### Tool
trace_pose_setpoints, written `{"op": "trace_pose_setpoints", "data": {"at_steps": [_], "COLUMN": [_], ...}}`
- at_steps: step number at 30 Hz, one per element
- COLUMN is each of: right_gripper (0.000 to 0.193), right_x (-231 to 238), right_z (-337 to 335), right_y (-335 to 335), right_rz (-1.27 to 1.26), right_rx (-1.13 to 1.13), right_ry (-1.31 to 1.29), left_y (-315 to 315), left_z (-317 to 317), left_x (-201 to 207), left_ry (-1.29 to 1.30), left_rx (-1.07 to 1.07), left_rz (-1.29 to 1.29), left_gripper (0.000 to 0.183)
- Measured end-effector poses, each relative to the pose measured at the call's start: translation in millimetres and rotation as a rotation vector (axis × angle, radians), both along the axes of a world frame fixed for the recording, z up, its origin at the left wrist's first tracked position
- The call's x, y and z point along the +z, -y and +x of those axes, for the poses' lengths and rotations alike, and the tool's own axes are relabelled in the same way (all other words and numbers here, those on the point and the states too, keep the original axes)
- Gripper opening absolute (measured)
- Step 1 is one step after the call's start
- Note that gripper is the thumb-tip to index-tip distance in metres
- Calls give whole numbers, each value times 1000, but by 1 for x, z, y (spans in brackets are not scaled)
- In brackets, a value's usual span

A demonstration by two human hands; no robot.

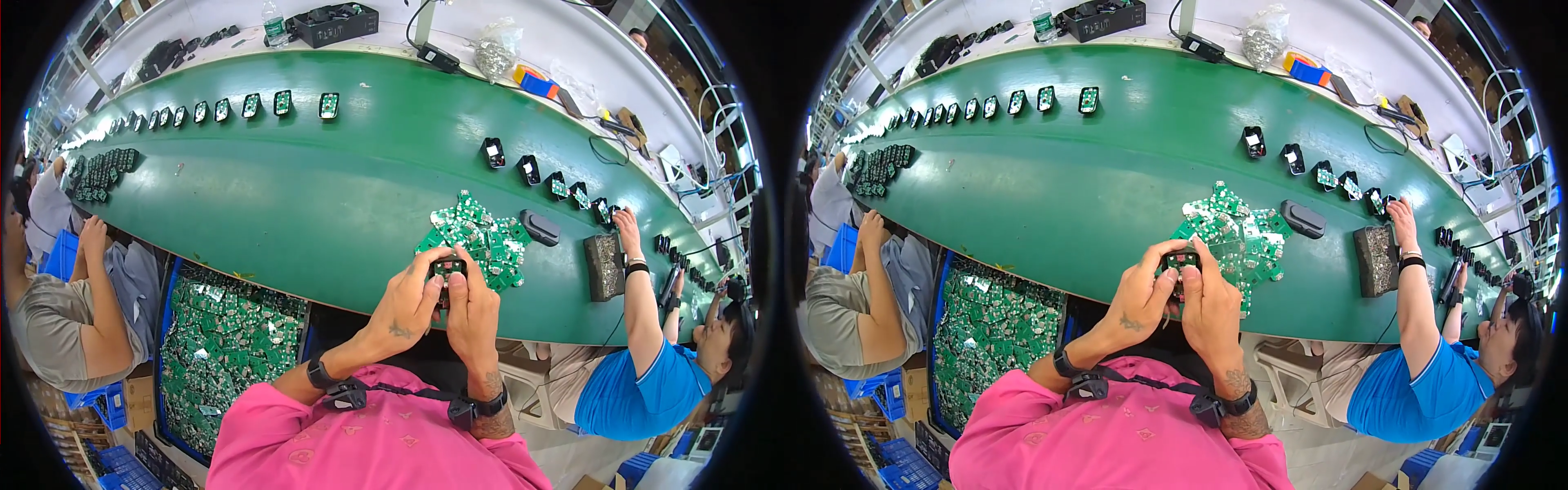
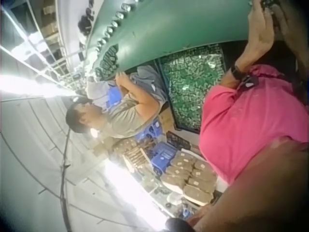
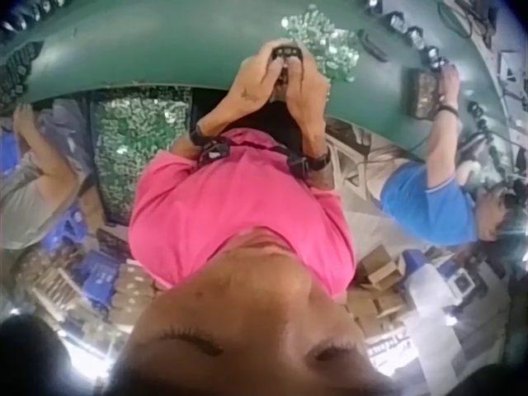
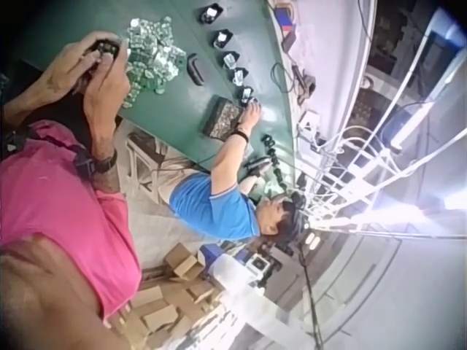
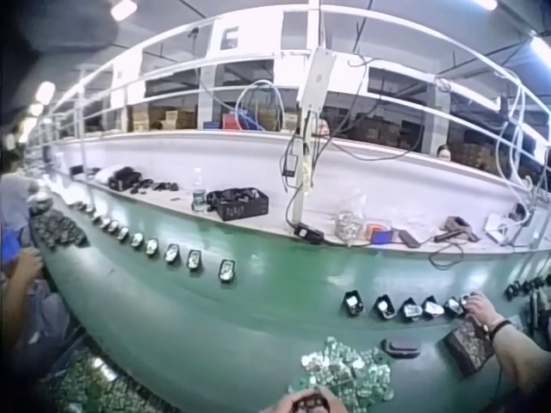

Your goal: The person picks up a circuit board and a black plastic housing, fits the board into the housing by hand, and places the assembled unit onto the conveyor belt. This process is repeated for multiple units.

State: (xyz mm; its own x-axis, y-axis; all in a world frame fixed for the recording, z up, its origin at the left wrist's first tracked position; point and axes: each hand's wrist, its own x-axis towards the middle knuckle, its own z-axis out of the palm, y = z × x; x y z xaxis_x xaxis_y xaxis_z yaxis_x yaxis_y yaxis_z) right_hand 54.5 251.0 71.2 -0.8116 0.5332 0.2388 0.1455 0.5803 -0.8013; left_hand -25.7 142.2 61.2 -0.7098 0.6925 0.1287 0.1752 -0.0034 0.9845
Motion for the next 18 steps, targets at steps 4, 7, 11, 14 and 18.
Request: {"op": "trace_pose_setpoints", "data": {"at_steps": [4, 7, 11, 14, 18], "right_gripper": [37, 36, 39, 44, 38], "right_x": [3, -16, -40, -43, -92], "right_z": [-1, -10, -46, -61, -44], "right_y": [5, 11, -5, 7, 35], "right_rz": [-51, -59, -171, -123, 110], "right_rx": [34, 6, -11, -99, 182], "right_ry": [-47, -185, -30, 77, 62], "left_y": [6, 0, -5, -19, -60], "left_z": [6, 1, -39, -111, -237], "left_x": [4, -11, -24, -46, -61], "left_ry": [85, -184, 15, 71, 26], "left_rx": [61, 158, 90, -12, 136], "left_rz": [42, 103, 41, 13, -114], "left_gripper": [35, 33, 32, 34, 33]}}
